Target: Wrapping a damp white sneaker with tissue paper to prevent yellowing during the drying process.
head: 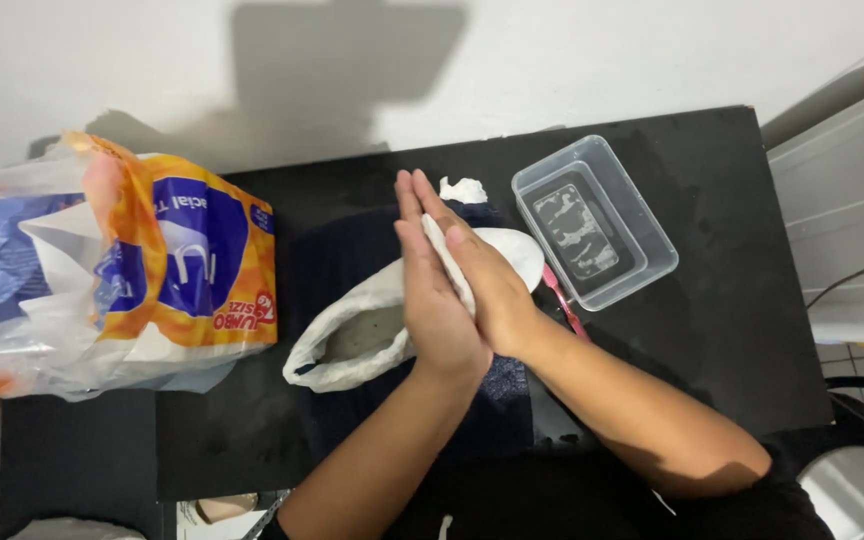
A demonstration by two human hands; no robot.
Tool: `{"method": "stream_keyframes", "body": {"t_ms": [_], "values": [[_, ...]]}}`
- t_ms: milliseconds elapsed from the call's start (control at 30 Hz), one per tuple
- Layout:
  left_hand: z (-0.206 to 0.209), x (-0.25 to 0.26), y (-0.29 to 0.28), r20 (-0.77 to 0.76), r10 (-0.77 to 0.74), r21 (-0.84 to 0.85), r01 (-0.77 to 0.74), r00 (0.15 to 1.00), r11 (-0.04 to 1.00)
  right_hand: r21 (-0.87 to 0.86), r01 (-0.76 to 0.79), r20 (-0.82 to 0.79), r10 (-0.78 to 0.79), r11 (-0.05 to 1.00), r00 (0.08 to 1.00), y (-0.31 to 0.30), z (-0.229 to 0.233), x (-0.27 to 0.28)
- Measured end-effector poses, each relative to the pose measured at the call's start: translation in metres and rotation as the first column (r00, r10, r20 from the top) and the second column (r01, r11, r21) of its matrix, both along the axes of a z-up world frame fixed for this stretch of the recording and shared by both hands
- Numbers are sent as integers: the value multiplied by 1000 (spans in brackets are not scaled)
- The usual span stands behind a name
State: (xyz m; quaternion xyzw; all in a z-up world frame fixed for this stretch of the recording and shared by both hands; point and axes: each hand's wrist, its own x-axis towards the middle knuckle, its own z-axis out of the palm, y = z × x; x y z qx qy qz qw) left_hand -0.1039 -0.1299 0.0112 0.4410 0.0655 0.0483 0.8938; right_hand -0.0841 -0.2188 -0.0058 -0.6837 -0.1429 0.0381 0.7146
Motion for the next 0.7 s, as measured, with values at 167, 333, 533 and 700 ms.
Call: {"method": "stream_keyframes", "body": {"t_ms": [167,333,533,700], "values": [[-4,-5,1,43,-7,-82,11,999,997,-45,15,36,-13,999,999,1,3,-6],[15,-21,25,119,105,124,-119,987,985,-80,20,67,-15,997,998,4,11,-10],[32,-48,95,467,-7,485,-250,884,838,-353,48,122,-5,935,993,-15,13,-39],[41,-29,152,125,-295,989,-94,947,117,-459,192,356,-19,867,934,-3,-18,-68]]}}
